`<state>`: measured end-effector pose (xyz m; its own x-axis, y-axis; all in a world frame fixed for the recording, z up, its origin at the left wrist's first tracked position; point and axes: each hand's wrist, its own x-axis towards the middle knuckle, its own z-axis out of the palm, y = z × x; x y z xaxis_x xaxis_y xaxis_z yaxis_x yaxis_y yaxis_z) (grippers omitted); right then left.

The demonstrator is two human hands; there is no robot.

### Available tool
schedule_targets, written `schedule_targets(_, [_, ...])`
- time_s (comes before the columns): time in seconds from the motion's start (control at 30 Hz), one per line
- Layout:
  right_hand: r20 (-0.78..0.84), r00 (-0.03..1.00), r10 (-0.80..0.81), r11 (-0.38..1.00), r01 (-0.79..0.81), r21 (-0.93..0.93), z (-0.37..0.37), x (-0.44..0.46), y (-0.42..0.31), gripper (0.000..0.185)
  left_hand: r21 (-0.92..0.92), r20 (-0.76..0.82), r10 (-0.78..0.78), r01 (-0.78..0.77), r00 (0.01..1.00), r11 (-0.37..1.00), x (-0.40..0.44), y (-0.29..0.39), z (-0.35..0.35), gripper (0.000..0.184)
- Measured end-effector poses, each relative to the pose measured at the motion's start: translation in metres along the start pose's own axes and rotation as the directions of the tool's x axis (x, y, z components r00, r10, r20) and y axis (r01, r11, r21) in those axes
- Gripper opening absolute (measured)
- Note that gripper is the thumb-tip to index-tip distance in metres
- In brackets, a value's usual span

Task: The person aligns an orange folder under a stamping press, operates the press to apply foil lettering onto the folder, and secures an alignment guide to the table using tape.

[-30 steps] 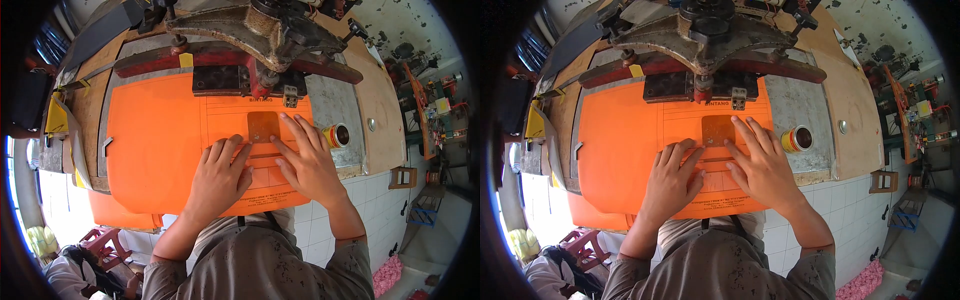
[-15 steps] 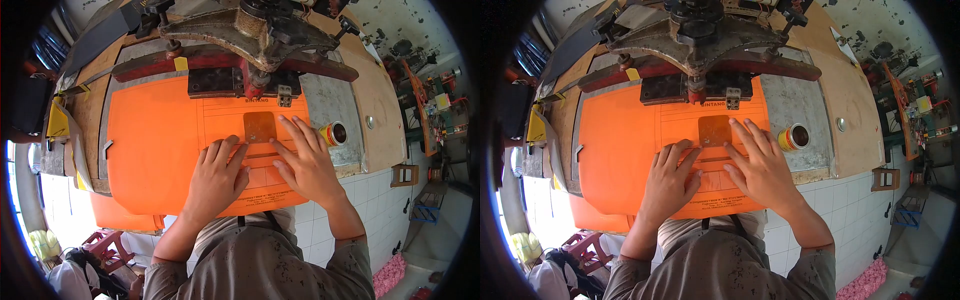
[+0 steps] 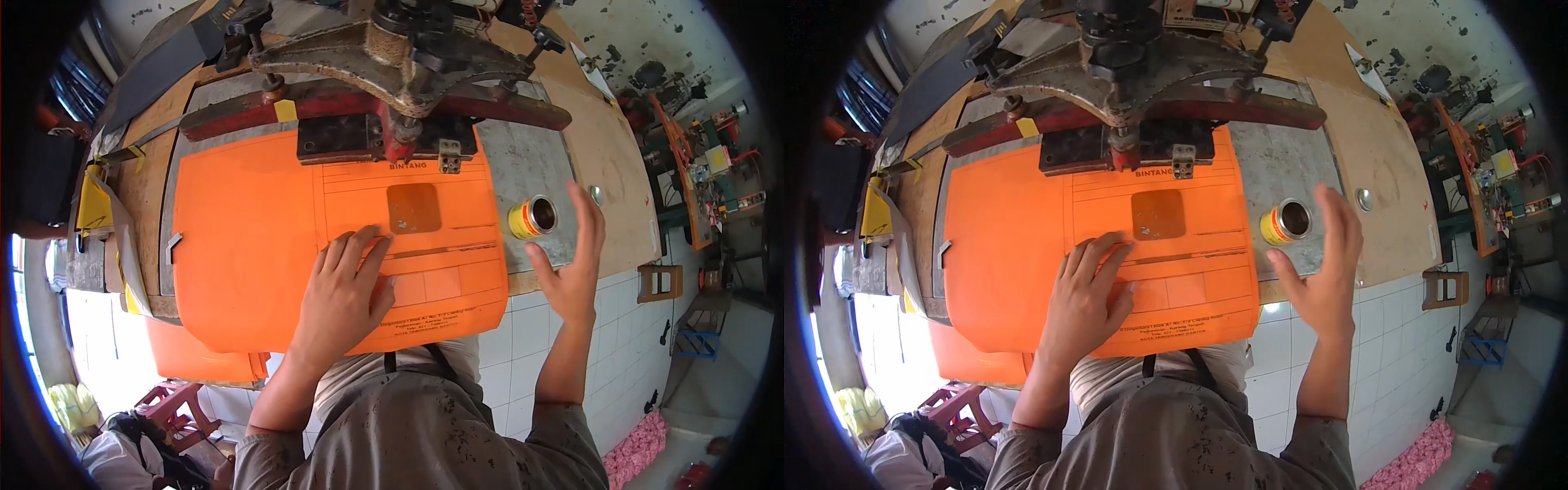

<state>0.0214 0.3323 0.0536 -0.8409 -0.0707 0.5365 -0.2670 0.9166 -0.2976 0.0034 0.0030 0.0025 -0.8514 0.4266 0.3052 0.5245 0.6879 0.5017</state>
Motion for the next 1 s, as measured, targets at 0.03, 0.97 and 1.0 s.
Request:
schedule_targets(0.03, [0.048,0.999,0.013,0.999,-0.012,-0.032,-0.003,-0.001,0.011,0.109,-0.017,-0.003,-0.004,0.004,1.000,1.000,-0.001,0.001,-0.002,0.050])
schedule_targets(0.97, [-0.320,0.766,0.558,0.820,-0.449,0.354,-0.024,-0.032,0.277,0.121,0.110,-0.432,-0.225,0.299,0.873,0.948,-0.106,-0.086,-0.101,0.044])
schedule_targets(1.0, [-0.351,0.794,0.496,0.866,-0.423,0.267,-0.024,-0.035,0.271,0.118,0.125,-0.444,-0.217,0.300,0.869,0.946,-0.095,-0.093,-0.116,0.044])
